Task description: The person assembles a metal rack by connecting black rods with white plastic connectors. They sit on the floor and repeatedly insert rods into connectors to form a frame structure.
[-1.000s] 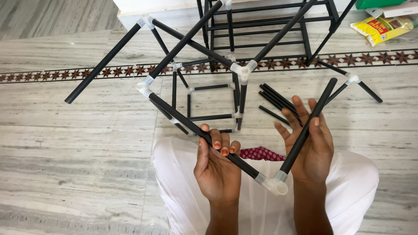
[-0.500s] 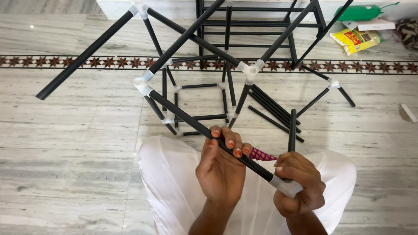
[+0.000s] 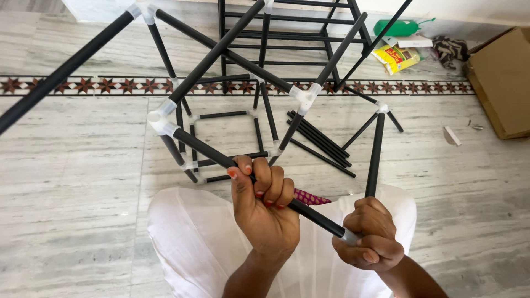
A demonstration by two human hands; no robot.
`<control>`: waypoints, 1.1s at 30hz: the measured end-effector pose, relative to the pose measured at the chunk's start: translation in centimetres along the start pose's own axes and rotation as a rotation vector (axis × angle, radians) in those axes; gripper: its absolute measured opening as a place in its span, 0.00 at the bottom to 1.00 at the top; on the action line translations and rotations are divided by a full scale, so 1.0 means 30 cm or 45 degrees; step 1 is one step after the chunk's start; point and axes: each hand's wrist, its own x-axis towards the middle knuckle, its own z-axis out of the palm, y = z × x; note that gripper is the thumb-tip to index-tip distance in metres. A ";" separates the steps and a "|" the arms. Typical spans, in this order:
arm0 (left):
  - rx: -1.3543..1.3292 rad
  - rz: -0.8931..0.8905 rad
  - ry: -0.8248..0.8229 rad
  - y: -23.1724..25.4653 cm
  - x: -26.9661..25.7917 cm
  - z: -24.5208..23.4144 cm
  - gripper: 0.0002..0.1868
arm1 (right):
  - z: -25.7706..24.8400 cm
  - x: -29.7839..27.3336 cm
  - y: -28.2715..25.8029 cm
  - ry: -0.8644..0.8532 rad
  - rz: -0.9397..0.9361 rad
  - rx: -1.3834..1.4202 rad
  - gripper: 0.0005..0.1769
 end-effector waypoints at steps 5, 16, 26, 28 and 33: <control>-0.039 0.025 -0.006 -0.013 0.012 0.009 0.15 | 0.015 -0.006 -0.056 0.056 0.207 -0.124 0.18; -0.062 0.016 -0.035 -0.049 0.036 -0.007 0.13 | 0.023 -0.065 0.036 0.166 0.321 0.087 0.21; 0.670 -0.184 -0.223 -0.076 -0.064 -0.217 0.16 | -0.042 -0.138 0.117 0.053 0.785 0.180 0.15; 0.638 -0.205 -0.255 -0.088 -0.057 -0.255 0.14 | -0.041 -0.135 0.125 0.045 0.782 0.151 0.15; 0.552 -0.153 -0.304 -0.114 -0.035 -0.299 0.10 | 0.080 -0.122 0.141 -0.071 0.715 0.256 0.16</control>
